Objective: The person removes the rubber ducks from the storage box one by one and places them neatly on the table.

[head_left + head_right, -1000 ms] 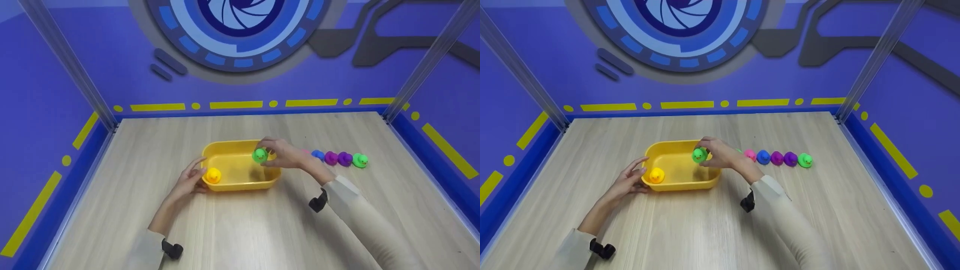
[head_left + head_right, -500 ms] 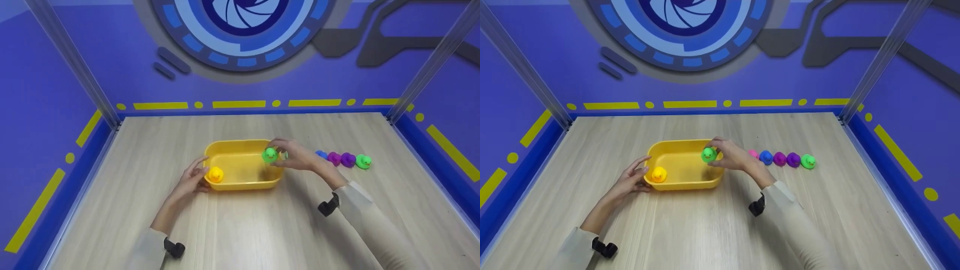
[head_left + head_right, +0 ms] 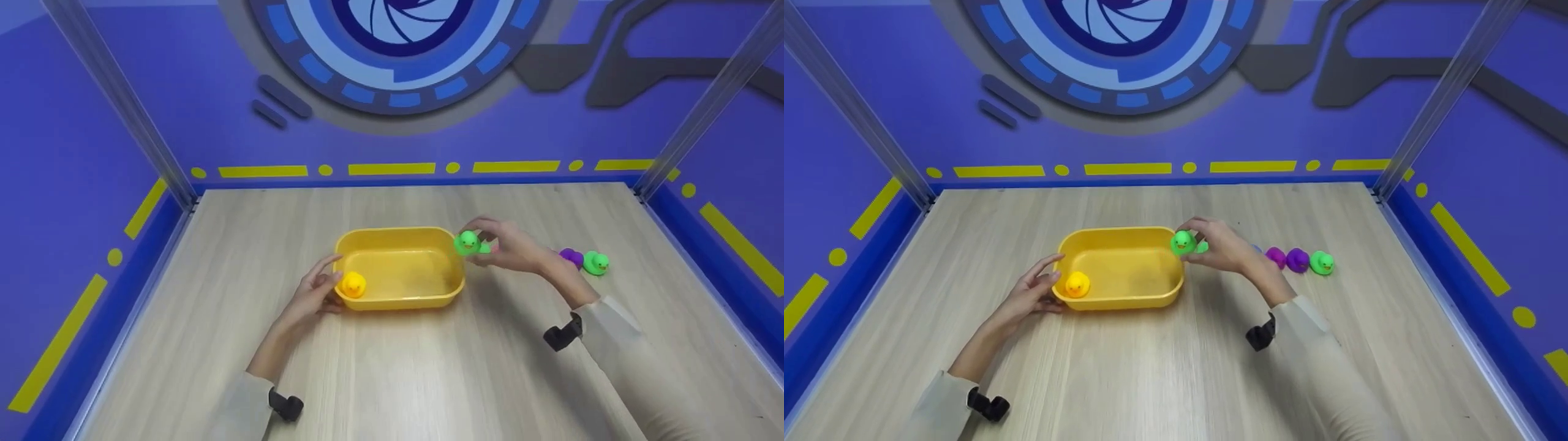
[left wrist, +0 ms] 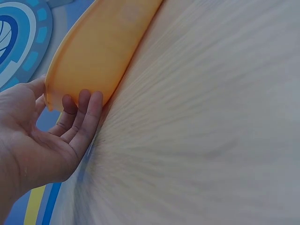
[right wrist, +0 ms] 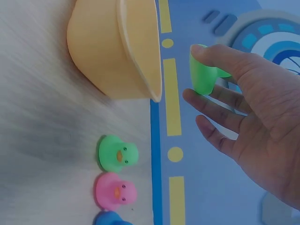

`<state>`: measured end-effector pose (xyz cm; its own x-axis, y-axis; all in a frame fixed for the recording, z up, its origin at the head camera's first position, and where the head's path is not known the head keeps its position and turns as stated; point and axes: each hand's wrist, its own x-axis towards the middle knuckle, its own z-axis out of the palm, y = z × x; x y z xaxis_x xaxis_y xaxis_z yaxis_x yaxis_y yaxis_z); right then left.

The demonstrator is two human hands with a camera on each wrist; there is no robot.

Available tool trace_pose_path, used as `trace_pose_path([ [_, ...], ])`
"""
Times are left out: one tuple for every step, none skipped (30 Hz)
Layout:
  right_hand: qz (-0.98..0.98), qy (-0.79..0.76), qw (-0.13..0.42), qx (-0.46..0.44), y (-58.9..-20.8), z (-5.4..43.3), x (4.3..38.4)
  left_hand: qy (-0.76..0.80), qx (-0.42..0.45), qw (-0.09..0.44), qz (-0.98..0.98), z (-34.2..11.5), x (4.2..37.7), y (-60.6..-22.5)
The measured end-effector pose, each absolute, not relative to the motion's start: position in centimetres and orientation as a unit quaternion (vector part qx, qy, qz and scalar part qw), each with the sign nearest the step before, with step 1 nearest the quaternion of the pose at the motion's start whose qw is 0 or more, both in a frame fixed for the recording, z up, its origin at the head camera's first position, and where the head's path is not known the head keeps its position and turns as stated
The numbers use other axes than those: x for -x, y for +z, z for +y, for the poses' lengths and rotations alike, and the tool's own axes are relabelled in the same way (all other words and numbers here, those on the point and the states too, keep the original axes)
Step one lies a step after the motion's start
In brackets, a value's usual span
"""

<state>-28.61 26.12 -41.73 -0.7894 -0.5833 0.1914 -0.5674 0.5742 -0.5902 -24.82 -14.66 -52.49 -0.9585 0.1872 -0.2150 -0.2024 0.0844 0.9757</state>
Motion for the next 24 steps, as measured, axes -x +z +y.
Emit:
trace_pose_path([
  [0.89,-0.327,0.012,0.318,-41.6,26.4,28.6,0.677,0.006,0.143,0.722,-14.7,24.8,-52.5],
  [0.893,-0.324,0.012,0.312,-41.5,26.7,28.6,0.679,0.007,0.143,0.72,-14.7,24.8,-52.5],
  [0.896,-0.322,0.012,0.307,-41.5,27.0,28.5,0.68,0.007,0.143,0.719,-14.7,24.8,-52.5],
  [0.898,-0.319,0.01,0.304,-41.5,27.3,28.5,0.681,0.007,0.143,0.718,-14.7,24.7,-52.4],
  [0.899,-0.318,0.009,0.302,-41.5,27.6,28.5,0.682,0.006,0.142,0.717,-14.7,24.7,-52.5],
  [0.898,-0.321,0.009,0.301,-41.6,27.9,28.4,0.683,0.006,0.142,0.717,-14.7,24.7,-52.4],
  [0.897,-0.325,0.01,0.299,-41.7,28.2,28.3,0.684,0.006,0.142,0.716,-14.7,24.6,-52.4],
  [0.895,-0.331,0.011,0.297,-41.9,28.6,28.3,0.684,0.005,0.143,0.715,-14.7,24.6,-52.4],
  [0.894,-0.338,0.011,0.295,-42.0,29.0,28.2,0.684,0.005,0.144,0.715,-14.7,24.6,-52.4],
  [0.893,-0.343,0.011,0.292,-42.2,29.3,28.0,0.684,0.005,0.144,0.715,-14.6,24.6,-52.4],
  [0.893,-0.346,0.01,0.288,-42.4,29.7,27.9,0.683,0.004,0.144,0.716,-14.6,24.6,-52.4],
  [0.894,-0.348,0.009,0.282,-42.5,30.1,27.8,0.682,0.004,0.144,0.717,-14.6,24.6,-52.4],
  [0.896,-0.348,0.007,0.274,-42.5,30.6,27.6,0.681,0.003,0.144,0.718,-14.6,24.6,-52.4],
  [0.899,-0.345,0.001,0.269,-42.5,31.0,27.4,0.679,0.002,0.144,0.72,-14.6,24.7,-52.4],
  [0.903,-0.341,-0.004,0.263,-42.5,31.4,27.3,0.676,0.001,0.145,0.722,-14.6,24.7,-52.4],
  [0.906,-0.338,-0.008,0.255,-42.4,31.8,27.2,0.674,0.001,0.145,0.725,-14.6,24.7,-52.3],
  [0.908,-0.335,-0.014,0.249,-42.3,32.1,27.1,0.67,-0.001,0.145,0.728,-14.6,24.8,-52.3],
  [0.91,-0.335,-0.02,0.245,-42.2,32.5,27.0,0.668,-0.001,0.145,0.73,-14.6,24.8,-52.3],
  [0.91,-0.335,-0.026,0.241,-42.1,32.8,27.0,0.665,-0.002,0.145,0.732,-14.6,24.8,-52.3],
  [0.911,-0.336,-0.034,0.238,-42.0,33.1,27.0,0.663,-0.001,0.146,0.734,-14.6,24.8,-52.2],
  [0.911,-0.338,-0.04,0.234,-41.9,33.4,27.1,0.662,-0.002,0.145,0.735,-14.6,24.9,-52.2],
  [0.911,-0.338,-0.047,0.233,-41.9,33.7,27.1,0.661,-0.003,0.144,0.736,-14.7,24.9,-52.2],
  [0.91,-0.339,-0.053,0.233,-41.9,33.9,27.2,0.66,-0.003,0.144,0.737,-14.7,24.9,-52.2],
  [0.91,-0.339,-0.057,0.232,-41.9,34.2,27.3,0.66,-0.003,0.144,0.737,-14.8,24.8,-52.3],
])
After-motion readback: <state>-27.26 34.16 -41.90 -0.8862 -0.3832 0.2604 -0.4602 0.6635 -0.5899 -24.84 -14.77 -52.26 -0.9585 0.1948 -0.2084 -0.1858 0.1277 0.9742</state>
